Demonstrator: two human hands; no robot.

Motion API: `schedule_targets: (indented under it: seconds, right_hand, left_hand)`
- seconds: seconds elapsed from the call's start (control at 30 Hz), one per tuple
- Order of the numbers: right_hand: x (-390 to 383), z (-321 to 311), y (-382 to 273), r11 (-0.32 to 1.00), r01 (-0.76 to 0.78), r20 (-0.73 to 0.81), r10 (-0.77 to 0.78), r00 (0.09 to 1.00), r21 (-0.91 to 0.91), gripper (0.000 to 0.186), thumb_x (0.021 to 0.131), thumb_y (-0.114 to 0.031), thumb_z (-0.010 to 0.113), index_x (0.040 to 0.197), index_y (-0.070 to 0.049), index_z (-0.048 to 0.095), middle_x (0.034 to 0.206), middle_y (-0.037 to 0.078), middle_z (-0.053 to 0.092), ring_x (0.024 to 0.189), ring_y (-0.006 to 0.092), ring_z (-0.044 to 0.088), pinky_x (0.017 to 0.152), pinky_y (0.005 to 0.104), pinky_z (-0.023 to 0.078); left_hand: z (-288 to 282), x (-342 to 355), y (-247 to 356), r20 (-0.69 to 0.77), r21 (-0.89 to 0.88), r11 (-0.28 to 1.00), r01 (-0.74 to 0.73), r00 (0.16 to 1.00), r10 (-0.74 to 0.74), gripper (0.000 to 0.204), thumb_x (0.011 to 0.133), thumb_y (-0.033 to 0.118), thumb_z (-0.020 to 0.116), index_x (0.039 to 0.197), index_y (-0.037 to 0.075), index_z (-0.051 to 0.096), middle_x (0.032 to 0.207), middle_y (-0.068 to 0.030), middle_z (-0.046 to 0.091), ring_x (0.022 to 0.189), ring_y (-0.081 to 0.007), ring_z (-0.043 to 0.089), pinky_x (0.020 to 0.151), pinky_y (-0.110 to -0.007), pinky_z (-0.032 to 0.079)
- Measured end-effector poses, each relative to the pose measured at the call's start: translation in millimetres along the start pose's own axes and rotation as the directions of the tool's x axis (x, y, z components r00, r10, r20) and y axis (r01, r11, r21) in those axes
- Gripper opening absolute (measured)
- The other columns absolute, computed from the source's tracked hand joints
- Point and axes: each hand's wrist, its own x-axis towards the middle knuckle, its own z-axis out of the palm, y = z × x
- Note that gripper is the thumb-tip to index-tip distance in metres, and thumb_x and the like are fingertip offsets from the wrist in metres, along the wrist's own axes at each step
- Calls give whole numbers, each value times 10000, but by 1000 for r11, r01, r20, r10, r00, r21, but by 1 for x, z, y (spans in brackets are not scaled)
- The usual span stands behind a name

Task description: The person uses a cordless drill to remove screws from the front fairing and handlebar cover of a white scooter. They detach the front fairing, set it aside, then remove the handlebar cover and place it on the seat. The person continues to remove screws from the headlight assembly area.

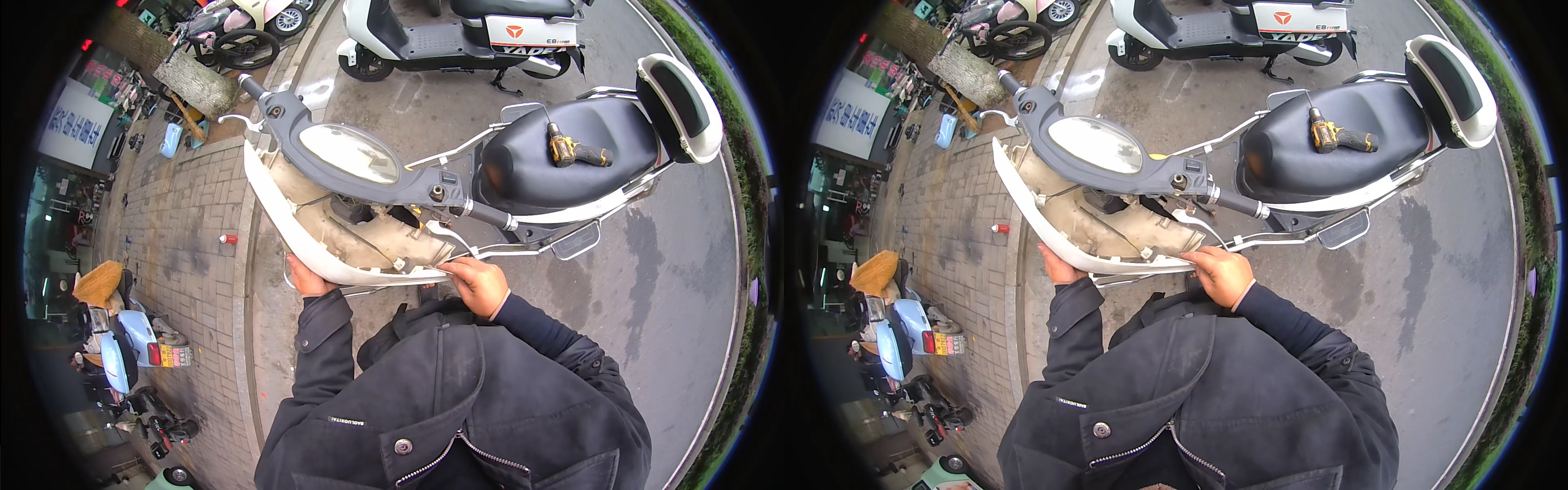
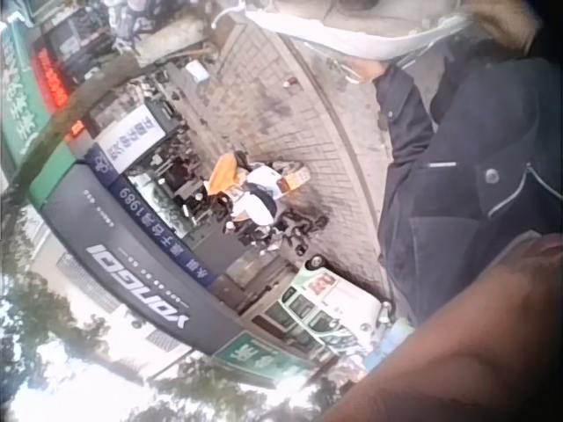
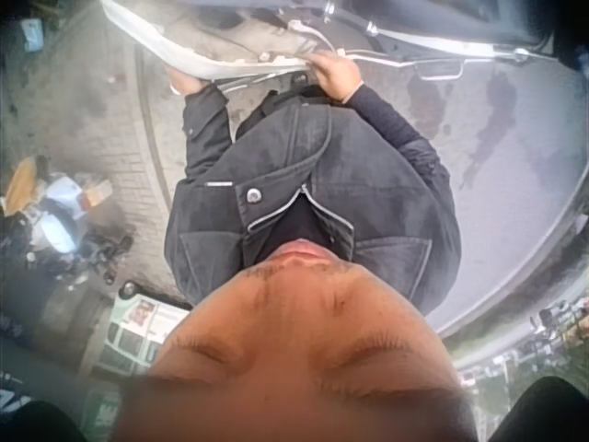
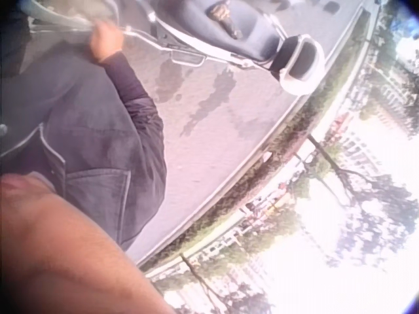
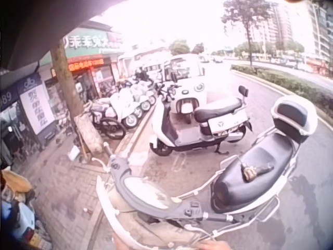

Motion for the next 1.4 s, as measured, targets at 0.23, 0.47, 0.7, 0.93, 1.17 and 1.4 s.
schedule_targets:
  seconds: [0.23, 0.47, 0.7, 0.93, 1.17, 1.4]
  right_hand:
    - [-5, -16, -26, 981, 77, 142, -103, 985, 177, 282, 850, -71, 625, 1123, -112, 687, 962, 101, 691, 870, 313, 679, 729, 406, 556]
    - [-6, -19, -48, 923, 104, 288, -220, 932, 370, 254, 856, -43, 660, 1108, -35, 687, 1033, 139, 704, 912, 331, 683, 781, 391, 548]
    - [-5, -15, -63, 912, 105, 334, -250, 909, 398, 213, 876, -88, 657, 1081, -43, 694, 991, 139, 709, 882, 341, 678, 765, 401, 542]
    - [4, -5, -84, 916, 54, 392, -223, 893, 398, 214, 885, -103, 660, 1088, -44, 690, 967, 148, 708, 861, 347, 677, 753, 405, 539]
    - [19, -4, -106, 924, -79, 504, -131, 853, 374, 235, 898, -106, 658, 1119, -31, 684, 944, 167, 703, 805, 328, 686, 738, 382, 537]
    - [23, 0, -118, 791, -520, 681, 188, 707, 322, 275, 975, -124, 606, 1229, -38, 668, 879, 72, 706, 633, 113, 661, 603, 267, 537]
  left_hand:
    - [-9, -15, 26, 109, -46, 999, -16, 994, 21, 697, 1045, 564, 253, 1493, 39, 354, 1438, -148, 494, 1275, -312, 535, 1065, -450, 457]
    - [-35, -23, 53, 119, -41, 999, -13, 993, 18, 672, 1030, 537, 296, 1493, 55, 370, 1476, -129, 464, 1299, -305, 509, 1076, -450, 444]
    - [-50, -41, 54, 83, -30, 999, -37, 996, 39, 603, 1027, 453, 384, 1448, 23, 425, 1410, -140, 529, 1232, -286, 567, 1023, -430, 495]
    - [-102, -17, 33, 172, -152, 985, 88, 983, -61, 737, 1016, 631, 211, 1518, 113, 355, 1516, -103, 420, 1358, -312, 438, 1137, -473, 362]
    - [-135, -4, 11, 169, -36, 997, 61, 984, -54, 734, 1010, 631, 247, 1503, 101, 374, 1504, -116, 429, 1333, -316, 458, 1117, -468, 384]
    - [-146, -1, 0, 166, -141, 984, 109, 982, -85, 772, 994, 665, 253, 1527, 113, 335, 1533, -124, 395, 1356, -326, 439, 1127, -490, 369]
